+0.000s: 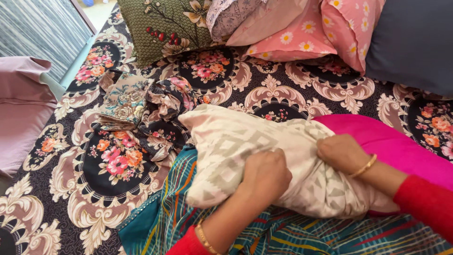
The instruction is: The person inserts a pink pillow insert into a light-colored patterned pillowcase. They align the corners, push the insert in, and smooth the case over the insert to complete the task.
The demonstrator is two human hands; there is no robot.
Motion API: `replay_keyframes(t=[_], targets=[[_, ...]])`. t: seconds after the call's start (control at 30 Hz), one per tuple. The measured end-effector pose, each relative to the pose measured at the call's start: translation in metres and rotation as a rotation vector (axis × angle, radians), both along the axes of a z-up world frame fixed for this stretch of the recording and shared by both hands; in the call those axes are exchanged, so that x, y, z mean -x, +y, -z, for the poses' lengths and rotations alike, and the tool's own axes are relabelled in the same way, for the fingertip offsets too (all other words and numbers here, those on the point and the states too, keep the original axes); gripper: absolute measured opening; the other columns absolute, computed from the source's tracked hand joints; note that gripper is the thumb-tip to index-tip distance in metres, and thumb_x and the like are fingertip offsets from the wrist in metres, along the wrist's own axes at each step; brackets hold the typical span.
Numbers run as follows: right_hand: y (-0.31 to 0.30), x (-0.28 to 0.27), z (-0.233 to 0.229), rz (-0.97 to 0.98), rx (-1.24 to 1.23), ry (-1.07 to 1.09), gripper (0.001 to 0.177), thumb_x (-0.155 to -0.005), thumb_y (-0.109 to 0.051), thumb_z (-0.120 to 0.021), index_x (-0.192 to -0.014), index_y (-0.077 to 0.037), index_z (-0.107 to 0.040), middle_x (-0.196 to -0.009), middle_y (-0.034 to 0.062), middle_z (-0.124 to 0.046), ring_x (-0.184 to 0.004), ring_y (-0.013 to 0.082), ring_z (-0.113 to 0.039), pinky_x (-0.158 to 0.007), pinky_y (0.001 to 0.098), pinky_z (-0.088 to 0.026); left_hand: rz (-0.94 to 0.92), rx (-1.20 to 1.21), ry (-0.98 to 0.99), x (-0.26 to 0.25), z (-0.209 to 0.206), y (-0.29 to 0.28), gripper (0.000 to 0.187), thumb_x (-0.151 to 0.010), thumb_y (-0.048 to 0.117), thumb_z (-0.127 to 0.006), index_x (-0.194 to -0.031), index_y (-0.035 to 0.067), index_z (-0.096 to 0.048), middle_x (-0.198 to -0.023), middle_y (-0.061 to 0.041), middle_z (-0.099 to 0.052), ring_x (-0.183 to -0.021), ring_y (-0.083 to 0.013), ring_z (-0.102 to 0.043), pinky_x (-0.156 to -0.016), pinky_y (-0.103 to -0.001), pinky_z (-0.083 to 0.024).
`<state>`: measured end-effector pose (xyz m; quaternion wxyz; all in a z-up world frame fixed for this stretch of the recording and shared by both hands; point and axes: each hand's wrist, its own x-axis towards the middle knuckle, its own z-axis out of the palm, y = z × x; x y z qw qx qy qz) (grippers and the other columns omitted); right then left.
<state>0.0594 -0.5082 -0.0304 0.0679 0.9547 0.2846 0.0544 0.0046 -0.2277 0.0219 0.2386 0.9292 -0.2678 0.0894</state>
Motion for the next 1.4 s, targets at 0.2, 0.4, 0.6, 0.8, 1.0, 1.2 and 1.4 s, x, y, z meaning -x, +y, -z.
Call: replay_keyframes(t=[0.2, 0.4, 0.6, 0.8, 1.0, 1.2, 1.4], targets=[[0.046, 0.068, 0.013, 0.022, -0.257, 0.045, 0.021, -0.087, -0.027, -0.058, -0.083, -0.008, -0.065, -0.064, 0.0133, -0.064, -0.066, 0.0354, -0.066, -0.062, 0.0468, -0.053, -0.208, -0.195, 0.032, -0.023, -0.048, 0.092, 0.054, -0.078, 0.044, -0.079, -0.108, 0.002, -0.066, -0.095, -0.019, -0.071, -0.091, -0.0357, -0.068, -0.077, -0.051, -0.053], [0.033, -0.028, -0.026, 0.323, -0.413, 0.353, 0.039, -0.083, -0.046, -0.069, -0.095, -0.009, -0.071, -0.09, 0.011, -0.073, -0.084, 0.0293, -0.07, -0.075, 0.0437, -0.056, -0.331, -0.539, 0.314, -0.052, -0.087, 0.105, 0.087, -0.079, 0.075, -0.064, -0.138, 0.011, -0.05, -0.124, -0.021, -0.062, -0.115, -0.0432, -0.06, -0.093, -0.067, -0.044], [0.093, -0.183, 0.048, 0.247, -0.584, 0.394, 0.054, -0.096, -0.055, -0.055, -0.116, -0.008, -0.073, -0.119, 0.0125, -0.07, -0.11, 0.0279, -0.067, -0.095, 0.0388, -0.05, -0.211, -0.275, -0.121, 0.012, 0.011, 0.087, 0.069, -0.088, 0.066, -0.054, -0.149, 0.034, -0.047, -0.161, -0.032, -0.018, -0.139, -0.0659, -0.015, -0.104, -0.082, -0.013], [0.162, -0.258, 0.137, 0.483, -0.747, 0.96, 0.067, -0.1, -0.059, -0.052, -0.134, -0.002, -0.063, -0.13, 0.0127, -0.066, -0.118, 0.0261, -0.064, -0.102, 0.039, -0.048, -0.149, -0.102, -0.353, 0.043, 0.059, 0.105, 0.069, -0.091, 0.06, -0.06, -0.152, 0.029, -0.051, -0.165, -0.028, -0.019, -0.148, -0.0589, -0.012, -0.112, -0.076, -0.007], [0.116, -0.251, 0.17, 0.052, -0.927, 0.4, 0.054, -0.101, -0.046, -0.049, -0.118, -0.001, -0.073, -0.112, 0.0126, -0.076, -0.101, 0.0184, -0.068, -0.091, 0.0312, -0.052, -0.11, -0.02, -0.547, 0.042, 0.085, 0.116, 0.065, -0.097, 0.063, -0.059, -0.148, 0.025, -0.052, -0.159, -0.025, -0.037, -0.146, -0.0531, -0.03, -0.113, -0.072, -0.019], [0.141, -0.14, 0.08, 0.312, -1.191, 0.172, 0.041, -0.1, -0.042, -0.055, -0.107, -0.004, -0.072, -0.088, 0.0131, -0.073, -0.082, 0.0222, -0.069, -0.076, 0.0324, -0.051, -0.18, -0.064, -0.811, 0.037, 0.07, 0.105, 0.037, -0.099, 0.038, -0.059, -0.133, 0.023, -0.058, -0.141, -0.012, -0.057, -0.122, -0.0319, -0.053, -0.103, -0.054, -0.04], [0.208, -0.05, -0.026, 0.096, -1.051, -0.122, 0.036, -0.106, -0.037, -0.051, -0.098, -0.006, -0.068, -0.082, 0.0166, -0.066, -0.077, 0.0361, -0.065, -0.068, 0.0436, -0.048, -0.394, -0.068, -0.619, -0.02, -0.06, 0.127, 0.033, -0.089, 0.012, -0.06, -0.12, 0.002, -0.067, -0.131, -0.019, -0.063, -0.103, -0.0335, -0.057, -0.085, -0.046, -0.045]])
